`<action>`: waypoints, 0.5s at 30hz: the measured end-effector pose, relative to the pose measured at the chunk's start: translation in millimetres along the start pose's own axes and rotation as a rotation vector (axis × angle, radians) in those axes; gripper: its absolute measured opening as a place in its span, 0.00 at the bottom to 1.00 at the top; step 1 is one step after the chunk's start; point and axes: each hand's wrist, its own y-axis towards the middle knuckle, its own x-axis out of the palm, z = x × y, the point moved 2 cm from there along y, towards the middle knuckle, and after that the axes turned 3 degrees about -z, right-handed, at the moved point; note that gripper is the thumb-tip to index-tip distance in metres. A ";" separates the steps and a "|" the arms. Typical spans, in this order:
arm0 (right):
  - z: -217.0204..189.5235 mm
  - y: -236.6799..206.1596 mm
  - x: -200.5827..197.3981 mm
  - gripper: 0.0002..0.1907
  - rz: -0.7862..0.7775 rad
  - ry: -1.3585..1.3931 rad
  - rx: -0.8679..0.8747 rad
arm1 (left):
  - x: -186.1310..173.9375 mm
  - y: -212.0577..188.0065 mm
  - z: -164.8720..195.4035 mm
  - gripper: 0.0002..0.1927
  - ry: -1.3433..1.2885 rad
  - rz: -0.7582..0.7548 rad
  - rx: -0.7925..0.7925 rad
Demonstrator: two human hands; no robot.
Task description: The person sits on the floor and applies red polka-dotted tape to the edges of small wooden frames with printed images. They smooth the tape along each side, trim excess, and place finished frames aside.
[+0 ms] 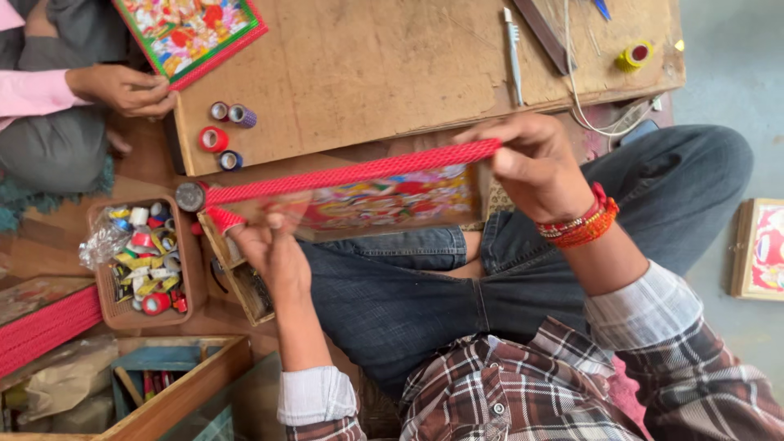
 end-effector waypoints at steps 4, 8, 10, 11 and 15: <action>-22.8 20.1 35.5 0.06 -0.184 0.096 0.113 | -8.2 -1.3 8.1 0.49 -0.061 -0.039 0.017; -41.7 20.4 66.6 0.21 -0.140 -0.364 -0.063 | -13.9 3.2 9.4 0.50 -0.059 -0.025 0.019; -43.8 19.5 75.5 0.22 -0.091 -0.578 -0.158 | -18.8 3.7 6.7 0.49 -0.078 -0.009 0.000; -44.5 19.0 79.2 0.20 -0.142 -0.673 -0.244 | -21.7 4.5 5.5 0.48 -0.086 -0.004 -0.007; -40.9 20.2 84.8 0.14 -0.199 -0.885 -0.461 | -29.5 6.9 1.0 0.46 -0.134 0.004 -0.023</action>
